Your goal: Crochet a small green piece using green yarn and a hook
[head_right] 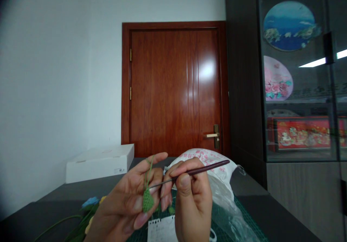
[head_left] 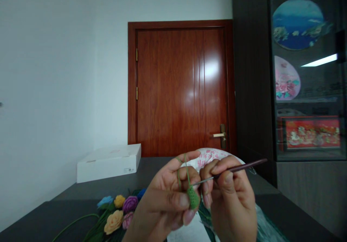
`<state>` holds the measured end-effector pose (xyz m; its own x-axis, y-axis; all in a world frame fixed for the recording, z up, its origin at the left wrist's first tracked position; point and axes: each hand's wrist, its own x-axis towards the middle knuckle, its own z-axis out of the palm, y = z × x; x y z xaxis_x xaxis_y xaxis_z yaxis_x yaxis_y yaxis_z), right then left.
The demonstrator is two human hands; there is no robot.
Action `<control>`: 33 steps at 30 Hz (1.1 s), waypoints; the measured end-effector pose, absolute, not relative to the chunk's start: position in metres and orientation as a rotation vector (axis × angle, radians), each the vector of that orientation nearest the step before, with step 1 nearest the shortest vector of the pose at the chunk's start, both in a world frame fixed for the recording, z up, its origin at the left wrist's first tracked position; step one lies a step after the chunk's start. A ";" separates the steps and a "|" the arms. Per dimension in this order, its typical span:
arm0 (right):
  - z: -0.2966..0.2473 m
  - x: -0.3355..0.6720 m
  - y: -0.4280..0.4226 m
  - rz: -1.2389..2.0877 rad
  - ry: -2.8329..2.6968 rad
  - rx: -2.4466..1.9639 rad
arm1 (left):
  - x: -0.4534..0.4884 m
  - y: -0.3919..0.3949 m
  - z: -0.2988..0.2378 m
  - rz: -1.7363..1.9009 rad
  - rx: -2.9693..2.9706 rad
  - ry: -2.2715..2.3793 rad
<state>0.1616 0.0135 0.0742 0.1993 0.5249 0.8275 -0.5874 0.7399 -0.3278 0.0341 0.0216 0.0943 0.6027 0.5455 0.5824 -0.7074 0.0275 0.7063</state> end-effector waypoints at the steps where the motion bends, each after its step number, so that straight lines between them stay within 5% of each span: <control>1: 0.076 0.162 0.013 0.768 -1.132 0.077 | 0.035 0.023 0.094 0.951 1.182 -0.180; 13: 0.085 0.161 0.018 0.983 -1.162 -0.032 | 0.031 0.028 0.093 1.067 1.296 -0.055; 21: 0.081 0.157 0.027 0.470 -1.234 -0.023 | 0.030 0.004 0.104 1.356 1.469 0.355; 33: 0.083 0.164 0.028 0.758 -1.220 0.026 | 0.033 -0.005 0.109 1.495 1.486 0.380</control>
